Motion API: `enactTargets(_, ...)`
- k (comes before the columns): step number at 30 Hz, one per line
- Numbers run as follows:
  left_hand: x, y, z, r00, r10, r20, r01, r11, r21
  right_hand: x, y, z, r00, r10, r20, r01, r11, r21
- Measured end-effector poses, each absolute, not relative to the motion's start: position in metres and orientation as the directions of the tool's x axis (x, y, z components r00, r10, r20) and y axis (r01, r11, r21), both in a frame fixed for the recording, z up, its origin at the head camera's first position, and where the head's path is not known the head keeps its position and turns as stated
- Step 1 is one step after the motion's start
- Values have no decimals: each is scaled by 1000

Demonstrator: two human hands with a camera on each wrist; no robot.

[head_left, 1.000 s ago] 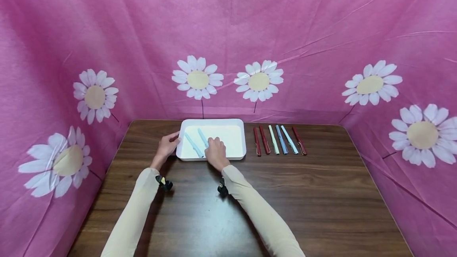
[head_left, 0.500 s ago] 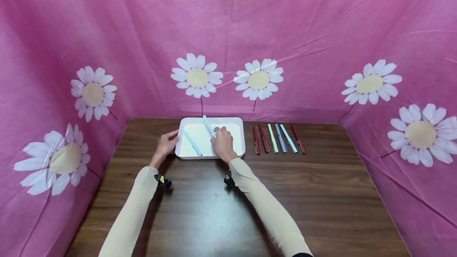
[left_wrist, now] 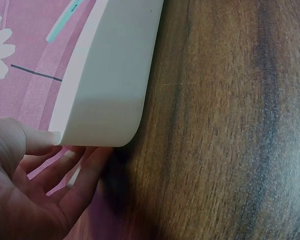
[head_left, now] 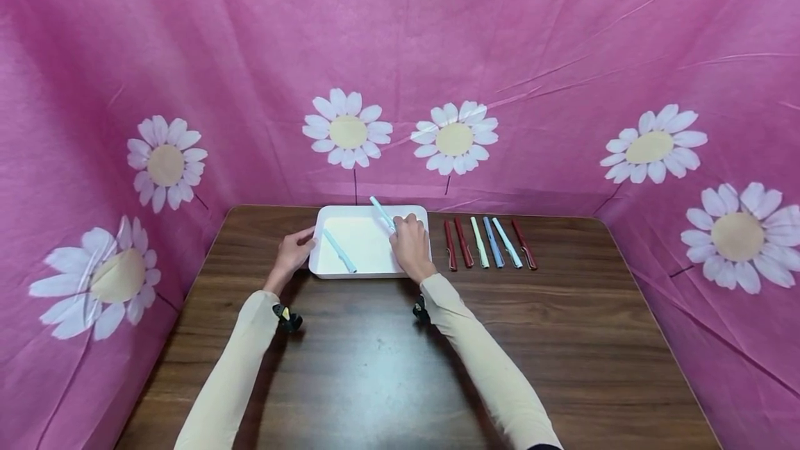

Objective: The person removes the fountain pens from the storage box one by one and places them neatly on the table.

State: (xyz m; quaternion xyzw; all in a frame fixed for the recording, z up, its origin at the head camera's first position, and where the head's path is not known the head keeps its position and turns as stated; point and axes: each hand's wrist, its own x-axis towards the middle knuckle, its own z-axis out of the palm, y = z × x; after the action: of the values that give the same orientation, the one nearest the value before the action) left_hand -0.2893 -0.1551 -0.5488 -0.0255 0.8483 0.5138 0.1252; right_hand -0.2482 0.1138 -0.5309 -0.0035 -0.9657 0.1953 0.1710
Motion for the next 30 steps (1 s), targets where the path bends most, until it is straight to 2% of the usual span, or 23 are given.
enactTargets(9,-289,-154,-549,-971,82,-224,-162,463,871,-243,130,-532,-915,54,400,-86,942,-324)
enactTargets(15,-288,-154,-547,-969,82,-231,-168,467,868,-240,144,-531,-915,60,398,-83,939,-334)
enactTargets(23,-289,-154,-548,-968,91,-236,-169,464,869,-237,172,-531,-865,87,494,-115,925,-363)
enactTargets(30,-289,-154,-549,-968,82,-236,-171,471,866,-233,204,-536,-842,142,521,-106,902,-418)
